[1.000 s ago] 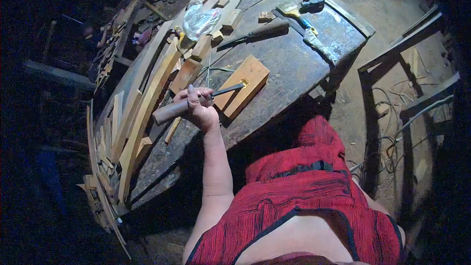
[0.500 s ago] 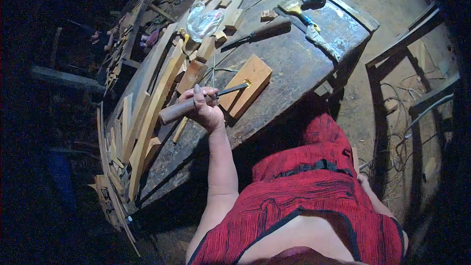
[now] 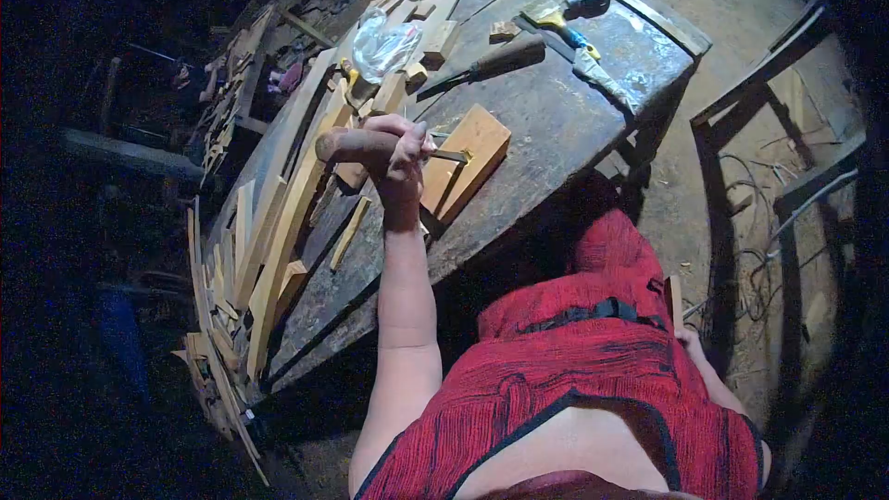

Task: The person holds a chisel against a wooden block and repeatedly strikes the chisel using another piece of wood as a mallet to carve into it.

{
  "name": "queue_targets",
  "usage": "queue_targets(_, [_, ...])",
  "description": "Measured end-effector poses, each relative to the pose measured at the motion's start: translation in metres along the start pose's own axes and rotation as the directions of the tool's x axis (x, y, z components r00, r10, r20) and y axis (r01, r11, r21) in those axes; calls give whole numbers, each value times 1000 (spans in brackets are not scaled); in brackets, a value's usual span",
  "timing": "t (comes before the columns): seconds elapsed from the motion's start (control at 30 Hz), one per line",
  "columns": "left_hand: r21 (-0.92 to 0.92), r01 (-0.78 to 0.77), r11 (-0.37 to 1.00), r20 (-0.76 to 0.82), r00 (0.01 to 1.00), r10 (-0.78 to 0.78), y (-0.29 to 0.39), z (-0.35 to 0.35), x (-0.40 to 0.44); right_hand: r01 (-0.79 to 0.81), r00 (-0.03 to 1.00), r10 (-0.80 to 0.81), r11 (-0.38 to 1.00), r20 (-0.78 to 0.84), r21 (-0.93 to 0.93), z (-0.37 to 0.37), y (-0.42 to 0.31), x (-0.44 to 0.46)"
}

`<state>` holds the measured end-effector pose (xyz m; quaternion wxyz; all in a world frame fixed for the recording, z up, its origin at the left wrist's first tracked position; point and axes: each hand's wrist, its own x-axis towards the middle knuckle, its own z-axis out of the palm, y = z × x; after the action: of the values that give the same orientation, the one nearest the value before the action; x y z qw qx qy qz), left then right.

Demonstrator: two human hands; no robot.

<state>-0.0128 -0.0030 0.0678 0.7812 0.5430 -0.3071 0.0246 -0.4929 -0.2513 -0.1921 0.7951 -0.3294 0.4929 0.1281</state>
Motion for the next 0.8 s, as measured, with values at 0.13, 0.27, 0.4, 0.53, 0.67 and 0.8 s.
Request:
queue_targets(0.13, [-55,-21,998,-99,995,15,-7,1,6,142,989,-142,990,38,-8,-57,54,92])
queue_targets(0.27, [55,-162,985,-311,935,171,-15,0,7,154,988,-154,982,11,-111,27,-24,-29])
queue_targets(0.4, [-60,-58,997,-573,819,13,-11,-12,14,-2,998,2,1000,63,12,10,-19,-30])
queue_targets(0.53, [-292,-119,949,-575,815,-75,-9,-32,15,188,980,-189,982,55,24,-37,24,37])
queue_targets(0.67, [-93,-153,984,-558,826,76,6,-18,17,21,992,-41,986,122,165,-35,38,60])
queue_targets(0.8, [-34,-116,993,-505,859,83,2,-11,12,23,1000,-22,1000,-9,19,23,-26,-31])
